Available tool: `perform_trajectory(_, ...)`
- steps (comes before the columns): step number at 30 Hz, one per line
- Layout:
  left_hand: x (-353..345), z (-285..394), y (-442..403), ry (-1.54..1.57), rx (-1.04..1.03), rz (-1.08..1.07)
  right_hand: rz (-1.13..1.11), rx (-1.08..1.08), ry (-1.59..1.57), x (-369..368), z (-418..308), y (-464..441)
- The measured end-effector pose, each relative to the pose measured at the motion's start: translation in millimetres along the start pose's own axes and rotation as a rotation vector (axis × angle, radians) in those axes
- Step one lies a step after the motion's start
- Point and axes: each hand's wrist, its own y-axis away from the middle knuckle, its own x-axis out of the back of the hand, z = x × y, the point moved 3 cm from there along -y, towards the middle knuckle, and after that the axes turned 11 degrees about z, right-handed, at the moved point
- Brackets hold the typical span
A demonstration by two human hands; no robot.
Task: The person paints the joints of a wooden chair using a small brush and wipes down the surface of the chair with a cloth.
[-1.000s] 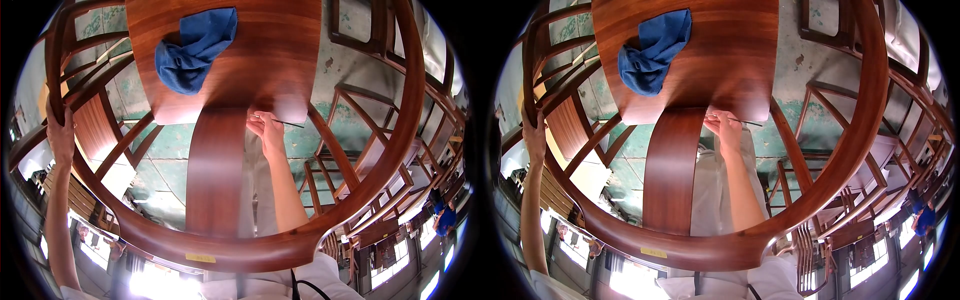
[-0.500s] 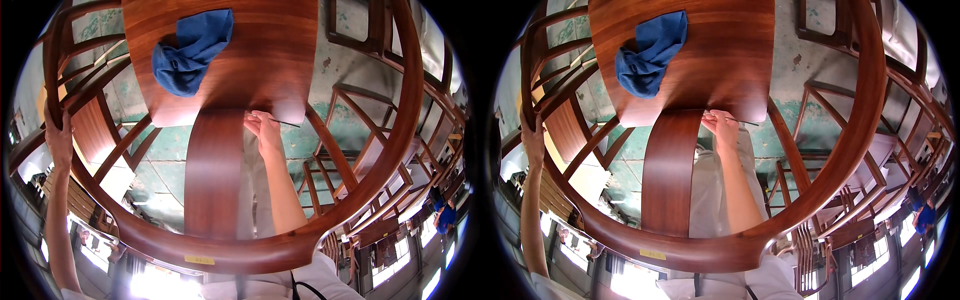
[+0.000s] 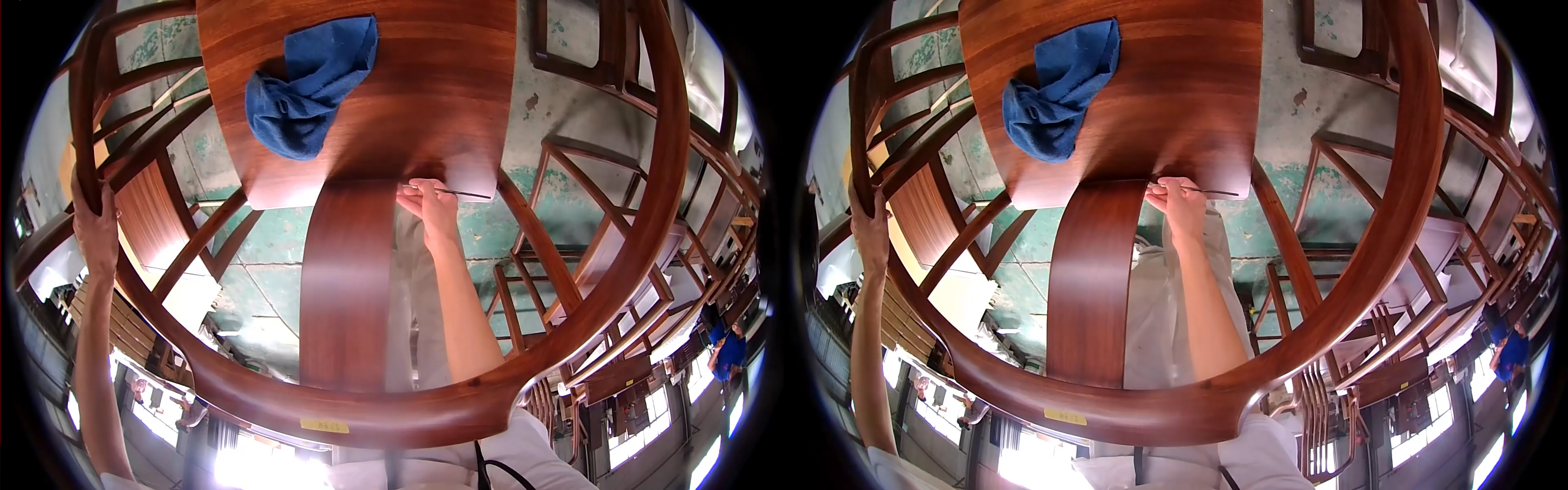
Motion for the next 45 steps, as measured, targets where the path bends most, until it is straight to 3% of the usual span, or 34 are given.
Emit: perform_trajectory(45,-4.2,-9.6,-0.6,0.042,-0.069,0.039,-0.025,-0.032,0.013,-1.0,-8.5,1.1)
